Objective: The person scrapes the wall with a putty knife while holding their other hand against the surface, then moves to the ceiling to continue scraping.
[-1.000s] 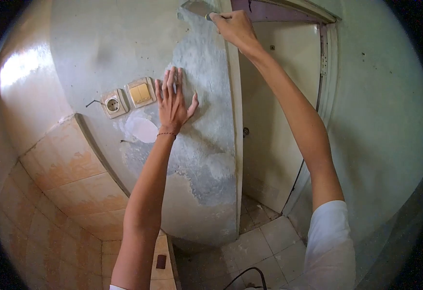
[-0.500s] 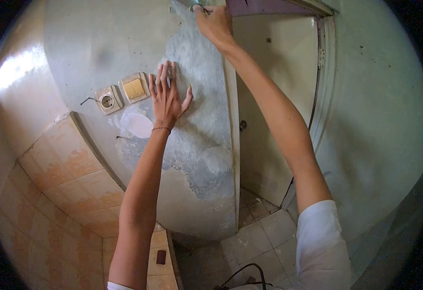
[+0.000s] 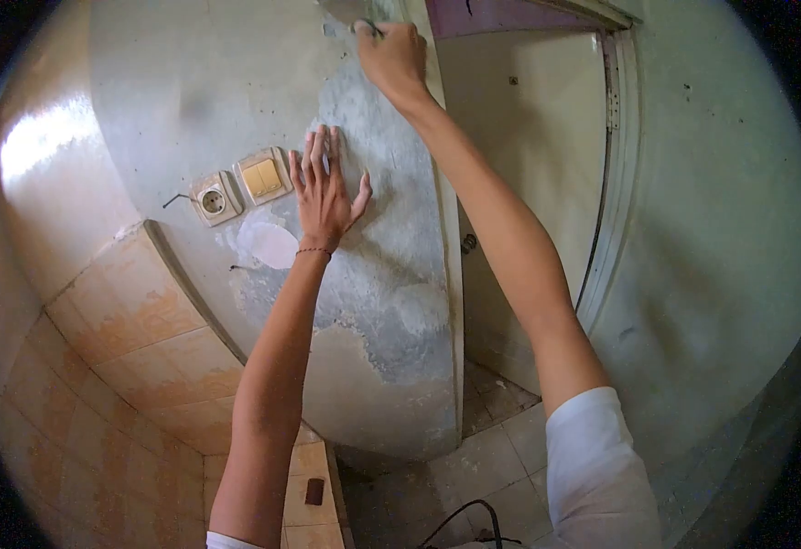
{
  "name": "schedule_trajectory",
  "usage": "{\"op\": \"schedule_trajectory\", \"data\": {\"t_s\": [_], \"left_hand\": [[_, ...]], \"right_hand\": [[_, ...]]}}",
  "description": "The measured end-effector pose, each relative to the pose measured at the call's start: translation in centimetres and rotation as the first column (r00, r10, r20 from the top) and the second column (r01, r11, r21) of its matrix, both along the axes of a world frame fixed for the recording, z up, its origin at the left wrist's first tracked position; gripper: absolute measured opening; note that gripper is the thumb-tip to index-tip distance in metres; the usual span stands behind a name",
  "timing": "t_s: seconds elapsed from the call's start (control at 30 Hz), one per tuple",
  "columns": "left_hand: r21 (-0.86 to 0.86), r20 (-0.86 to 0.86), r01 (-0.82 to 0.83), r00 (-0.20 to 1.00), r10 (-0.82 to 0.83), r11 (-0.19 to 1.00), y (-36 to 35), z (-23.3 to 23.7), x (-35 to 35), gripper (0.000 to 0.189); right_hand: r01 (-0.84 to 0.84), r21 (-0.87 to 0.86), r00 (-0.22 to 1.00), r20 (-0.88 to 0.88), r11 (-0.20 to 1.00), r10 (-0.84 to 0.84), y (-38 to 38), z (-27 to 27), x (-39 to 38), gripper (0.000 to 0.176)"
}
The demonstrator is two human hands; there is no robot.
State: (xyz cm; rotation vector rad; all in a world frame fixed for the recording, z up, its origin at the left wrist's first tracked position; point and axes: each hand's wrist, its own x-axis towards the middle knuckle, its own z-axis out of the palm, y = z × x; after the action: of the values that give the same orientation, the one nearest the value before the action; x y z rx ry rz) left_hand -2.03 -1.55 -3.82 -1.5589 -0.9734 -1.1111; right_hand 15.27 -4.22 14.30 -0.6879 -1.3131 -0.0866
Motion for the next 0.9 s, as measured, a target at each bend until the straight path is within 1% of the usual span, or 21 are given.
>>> {"op": "schedule_trajectory", "data": {"t_s": [0.1, 0.23, 0.3, 0.43, 0.5, 0.6, 0.63, 0.7, 0.83, 0.9], "left_hand": [[-0.028, 0.000, -0.003, 1.000, 0.003, 1.000, -0.2, -0.4, 0.1, 0.090], [-0.012, -0.001, 0.012, 1.000, -0.013, 1.000, -0.1, -0.3, 0.0, 0.089], [-0.005, 0.001, 0.004, 1.000, -0.004, 1.000, -0.2, -0.2, 0.0, 0.089], [-0.004, -0.001, 0.005, 1.000, -0.005, 1.000, -0.2, -0.3, 0.0, 0.090], [-0.019, -0.001, 0.004, 1.000, -0.004, 1.000, -0.1, -0.3, 0.1, 0.090], [-0.009, 0.003, 0.002, 1.000, -0.002, 1.000, -0.1, -0.4, 0.0, 0.089], [0.004, 0.002, 0.004, 1.000, -0.004, 1.000, 0.0, -0.2, 0.0, 0.089], [0.005, -0.005, 0.007, 1.000, -0.007, 1.000, 0.0, -0.4, 0.0, 0.089], [-0.013, 0.001, -0.006, 1.000, 0.006, 1.000, 0.0, -0.3, 0.0, 0.089], [-0.008, 0.000, -0.005, 1.000, 0.005, 1.000, 0.0, -0.4, 0.0, 0.089]], "right_hand": [[0.016, 0.007, 0.999, -0.031, 1.000, -0.016, -0.4, 0.7, -0.8, 0.046], [0.055, 0.040, 0.998, -0.010, 0.998, -0.055, -0.8, -1.3, 0.5, 0.047], [0.045, -0.003, 0.999, -0.026, 0.999, -0.045, -0.7, -1.7, 1.3, 0.047], [0.067, 0.013, 0.998, 0.021, 0.998, -0.067, -1.1, 0.1, 0.9, 0.047], [0.018, -0.049, 1.000, 0.007, 0.999, -0.017, -1.8, 0.3, 0.8, 0.047], [0.069, -0.022, 0.998, 0.003, 0.997, -0.069, -1.6, -0.8, 0.5, 0.047], [0.070, -0.015, 0.998, 0.003, 0.997, -0.070, -1.3, -0.1, 0.2, 0.047], [0.004, -0.020, 0.997, -0.072, 1.000, -0.005, -1.0, 0.8, -0.5, 0.045], [-0.037, -0.049, 0.994, -0.106, 0.998, 0.031, -1.1, 0.7, -1.0, 0.044], [0.054, -0.025, 0.998, -0.026, 0.998, -0.054, -1.5, -0.8, -0.1, 0.046]]}}
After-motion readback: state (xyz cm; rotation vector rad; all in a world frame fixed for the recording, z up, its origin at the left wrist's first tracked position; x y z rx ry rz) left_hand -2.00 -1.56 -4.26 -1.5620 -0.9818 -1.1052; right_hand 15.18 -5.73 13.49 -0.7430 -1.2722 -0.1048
